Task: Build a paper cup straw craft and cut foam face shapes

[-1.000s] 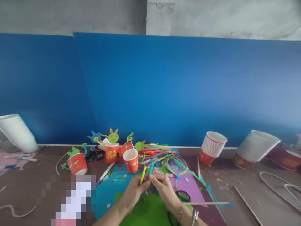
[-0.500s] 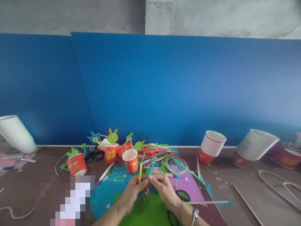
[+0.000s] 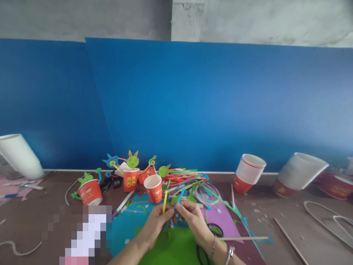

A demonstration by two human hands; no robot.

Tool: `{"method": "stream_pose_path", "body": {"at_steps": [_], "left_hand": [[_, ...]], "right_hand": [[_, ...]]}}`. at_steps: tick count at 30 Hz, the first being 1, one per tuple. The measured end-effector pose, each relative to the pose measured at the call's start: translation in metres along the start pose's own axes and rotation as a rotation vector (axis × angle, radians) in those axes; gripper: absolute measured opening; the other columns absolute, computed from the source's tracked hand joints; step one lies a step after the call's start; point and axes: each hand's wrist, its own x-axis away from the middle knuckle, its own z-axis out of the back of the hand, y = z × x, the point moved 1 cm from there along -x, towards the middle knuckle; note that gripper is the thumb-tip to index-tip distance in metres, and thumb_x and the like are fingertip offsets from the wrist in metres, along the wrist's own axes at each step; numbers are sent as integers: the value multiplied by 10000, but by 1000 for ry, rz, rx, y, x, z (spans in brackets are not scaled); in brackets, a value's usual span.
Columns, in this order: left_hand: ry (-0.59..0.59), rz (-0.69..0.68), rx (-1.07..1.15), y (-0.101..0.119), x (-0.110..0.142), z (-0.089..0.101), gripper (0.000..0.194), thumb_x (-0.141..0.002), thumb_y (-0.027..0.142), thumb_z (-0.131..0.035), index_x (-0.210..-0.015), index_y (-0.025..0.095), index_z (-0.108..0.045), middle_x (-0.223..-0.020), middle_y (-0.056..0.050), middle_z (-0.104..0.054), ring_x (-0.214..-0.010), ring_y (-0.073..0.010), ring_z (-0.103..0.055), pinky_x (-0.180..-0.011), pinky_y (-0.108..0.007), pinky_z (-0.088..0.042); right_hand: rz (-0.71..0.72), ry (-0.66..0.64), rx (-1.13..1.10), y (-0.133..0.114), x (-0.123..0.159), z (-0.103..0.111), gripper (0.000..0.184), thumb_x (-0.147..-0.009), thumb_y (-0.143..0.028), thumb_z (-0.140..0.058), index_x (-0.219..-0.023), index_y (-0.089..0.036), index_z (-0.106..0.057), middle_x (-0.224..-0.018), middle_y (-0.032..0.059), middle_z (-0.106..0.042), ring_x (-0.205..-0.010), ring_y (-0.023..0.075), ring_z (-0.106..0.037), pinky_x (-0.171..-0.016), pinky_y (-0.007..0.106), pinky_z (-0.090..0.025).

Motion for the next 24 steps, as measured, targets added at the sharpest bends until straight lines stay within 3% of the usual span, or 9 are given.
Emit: {"method": "stream_pose_path", "body": {"at_steps": [6,11,18,24], "left_hand": [[-19,-54,8,2,0,0,380,-735,474,-672,-554,143,-621,-539,-1,-556,-567,-122,-469,-615,-247,-366],[30,-35,-54,-1,-2,4,405,-713,483,-685,-524,138,-591,-495,-10,-563,-513,-109,-435,-559,-247,-323],[0,57,-83,-5,-4,7,443,-712,554,-646,-609,125,-612,-506,1,-562,-405,-51,-262,-424,-235,-114],[16,52,-170,-6,-4,8,471,-714,578,-630,-579,127,-601,-432,48,-430,-403,-56,-223,-436,-248,-101]], "right_hand": [[39,-37,50,3,2,0,494,-841,-505,-548,-501,-157,-635,-524,-1,-495,-551,121,-405,-547,246,-333],[97,-96,81,1,2,-2,464,-862,-470,-537,-541,-170,-684,-572,20,-541,-655,158,-485,-642,262,-383],[-29,80,-14,6,-1,5,431,-760,-520,-637,-537,-155,-581,-484,-55,-360,-475,80,-300,-460,223,-252],[-74,23,-30,-2,-1,1,389,-705,-523,-683,-657,-138,-662,-491,-48,-421,-475,72,-306,-448,207,-247]]}}
